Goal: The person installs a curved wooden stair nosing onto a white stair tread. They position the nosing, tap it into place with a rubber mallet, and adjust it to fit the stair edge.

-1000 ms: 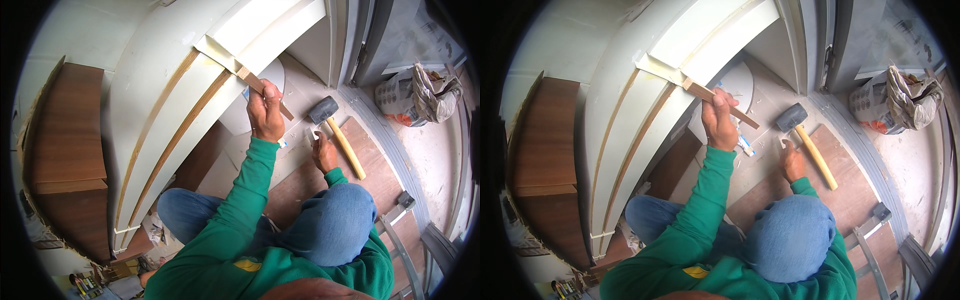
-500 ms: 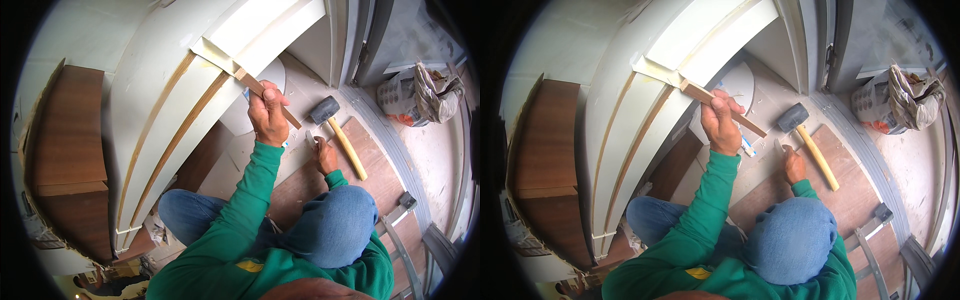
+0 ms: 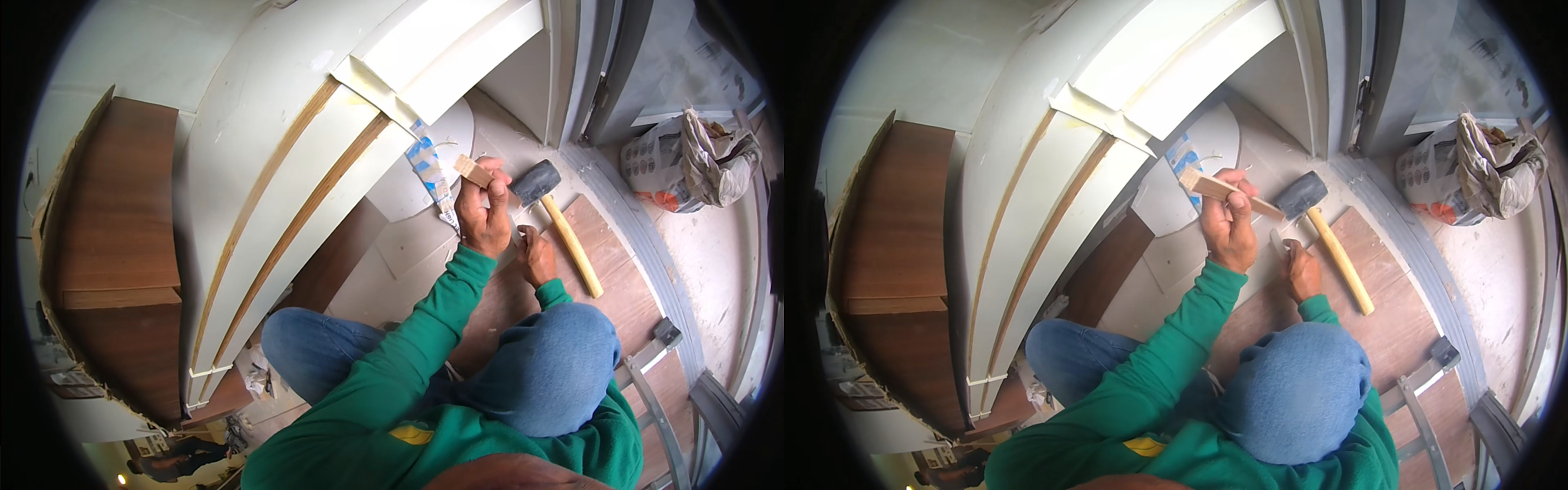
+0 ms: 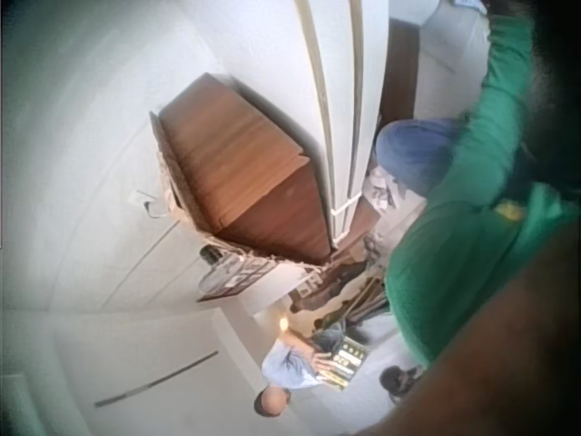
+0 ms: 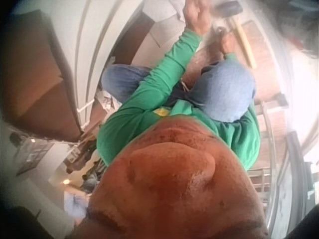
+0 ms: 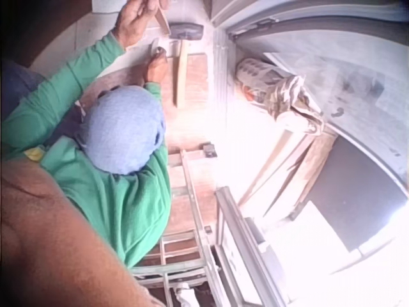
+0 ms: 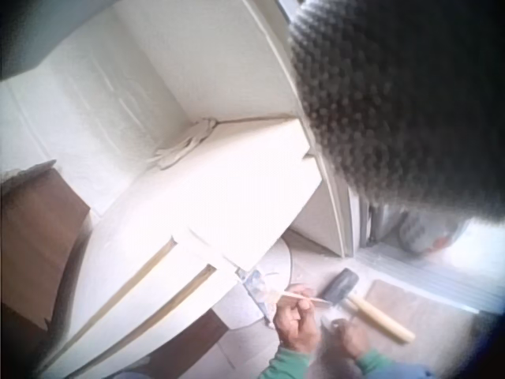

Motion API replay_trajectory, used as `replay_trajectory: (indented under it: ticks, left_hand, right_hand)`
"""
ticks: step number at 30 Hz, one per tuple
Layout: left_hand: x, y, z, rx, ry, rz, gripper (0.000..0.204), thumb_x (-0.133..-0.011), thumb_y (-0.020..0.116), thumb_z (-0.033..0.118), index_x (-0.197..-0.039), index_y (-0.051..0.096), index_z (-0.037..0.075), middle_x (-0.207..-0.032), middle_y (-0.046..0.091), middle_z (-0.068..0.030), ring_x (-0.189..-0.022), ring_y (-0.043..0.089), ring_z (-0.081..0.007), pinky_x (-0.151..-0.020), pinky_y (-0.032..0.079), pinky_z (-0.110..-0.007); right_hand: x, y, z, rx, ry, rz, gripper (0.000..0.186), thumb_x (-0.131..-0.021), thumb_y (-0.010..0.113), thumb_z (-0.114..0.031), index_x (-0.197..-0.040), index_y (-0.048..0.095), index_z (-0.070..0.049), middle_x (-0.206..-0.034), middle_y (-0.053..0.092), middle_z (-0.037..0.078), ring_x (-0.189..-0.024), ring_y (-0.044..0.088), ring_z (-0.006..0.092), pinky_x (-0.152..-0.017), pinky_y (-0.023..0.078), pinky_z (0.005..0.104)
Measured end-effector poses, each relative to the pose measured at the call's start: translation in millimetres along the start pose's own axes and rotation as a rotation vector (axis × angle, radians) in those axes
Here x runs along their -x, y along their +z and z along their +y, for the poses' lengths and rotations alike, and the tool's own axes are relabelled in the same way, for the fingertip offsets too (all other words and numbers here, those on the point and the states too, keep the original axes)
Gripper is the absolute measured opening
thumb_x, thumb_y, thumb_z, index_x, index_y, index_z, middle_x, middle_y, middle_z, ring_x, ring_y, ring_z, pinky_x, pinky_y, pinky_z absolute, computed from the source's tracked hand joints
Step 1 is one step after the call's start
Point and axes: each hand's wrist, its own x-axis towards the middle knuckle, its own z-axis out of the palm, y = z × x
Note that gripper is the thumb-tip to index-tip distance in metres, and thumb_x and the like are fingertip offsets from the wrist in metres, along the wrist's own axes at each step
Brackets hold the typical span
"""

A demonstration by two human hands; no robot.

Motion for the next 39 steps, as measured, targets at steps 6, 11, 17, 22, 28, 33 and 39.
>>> replay_trajectory:
  ticks: [6, 11, 17, 22, 28, 33, 39]
  left_hand:
    - [-8.9, -4.9, 3.1, -0.046, 0.057, 0.136, 0.053, -0.115, 0.050, 0.054, -0.125, 0.057, 0.002, -0.093, 0.054, -0.0040, -0.088, 0.054, -0.0135, -0.085, 0.060, -0.039]
    - [-20.5, -6.6, 26.5, -0.036, 0.080, 0.180, 0.038, -0.109, 0.045, 0.042, -0.110, 0.054, 0.005, -0.090, 0.050, -0.0050, -0.083, 0.051, -0.0170, -0.068, 0.056, -0.033]
    - [-28.7, -7.4, 30.5, 0.009, 0.036, 0.222, 0.035, -0.110, 0.044, 0.038, -0.110, 0.054, 0.004, -0.091, 0.051, -0.0051, -0.084, 0.051, -0.0163, -0.069, 0.056, -0.034]
    - [-35.5, -14.1, 33.9, 0.002, 0.014, 0.229, 0.033, -0.111, 0.043, 0.035, -0.112, 0.055, 0.004, -0.092, 0.051, -0.0050, -0.086, 0.051, -0.0159, -0.073, 0.056, -0.034]
    - [-26.8, -13.1, 14.9, -0.001, 0.047, 0.136, 0.029, -0.108, 0.054, 0.033, -0.109, 0.056, 0.004, -0.093, 0.053, -0.0056, -0.082, 0.054, -0.0163, -0.076, 0.054, -0.033]
    - [-7.4, -21.6, -13.6, -0.139, 0.125, 0.147, 0.022, -0.102, 0.068, 0.019, -0.092, 0.060, 0.002, -0.079, 0.059, -0.0064, -0.069, 0.055, -0.0174, -0.067, 0.048, -0.033]
    - [-9.4, -24.6, -20.7, -0.080, 0.154, 0.244, 0.033, -0.104, 0.068, 0.022, -0.080, 0.060, 0.001, -0.074, 0.057, -0.0040, -0.065, 0.049, -0.0149, -0.061, 0.040, -0.032]
  right_hand:
    - [-0.5, 6.1, 5.5, 0.048, -0.062, 0.061, 0.033, -0.095, 0.061, -0.006, -0.128, 0.068, -0.005, -0.112, 0.075, 0.028, -0.100, 0.073, 0.0485, -0.086, 0.058, 0.0542]
    - [-2.1, 7.4, 8.3, 0.072, -0.046, 0.044, 0.033, -0.095, 0.062, -0.006, -0.127, 0.068, -0.005, -0.112, 0.075, 0.027, -0.100, 0.073, 0.0485, -0.086, 0.058, 0.0546]
    - [-2.4, 6.9, 5.8, 0.052, -0.050, 0.050, 0.031, -0.095, 0.062, -0.006, -0.126, 0.068, -0.006, -0.111, 0.075, 0.026, -0.099, 0.074, 0.0476, -0.084, 0.058, 0.0545]
    - [-2.8, 5.0, -4.6, 0.050, -0.044, 0.039, 0.031, -0.094, 0.062, -0.005, -0.124, 0.067, -0.005, -0.110, 0.076, 0.025, -0.097, 0.074, 0.0470, -0.083, 0.058, 0.0540]
    - [-5.1, 9.2, 7.6, 0.096, -0.071, 0.055, 0.033, -0.093, 0.065, -0.007, -0.125, 0.067, -0.005, -0.111, 0.076, 0.024, -0.098, 0.074, 0.0469, -0.084, 0.058, 0.0537]
    - [-4.2, 8.0, 6.1, 0.071, -0.058, 0.040, 0.034, -0.092, 0.066, -0.008, -0.126, 0.067, -0.005, -0.115, 0.076, 0.025, -0.101, 0.074, 0.0467, -0.087, 0.059, 0.0525]
    - [-3.4, 4.2, -2.9, 0.063, -0.026, 0.039, 0.033, -0.092, 0.068, -0.012, -0.124, 0.067, -0.004, -0.113, 0.077, 0.025, -0.098, 0.075, 0.0468, -0.085, 0.059, 0.0522]
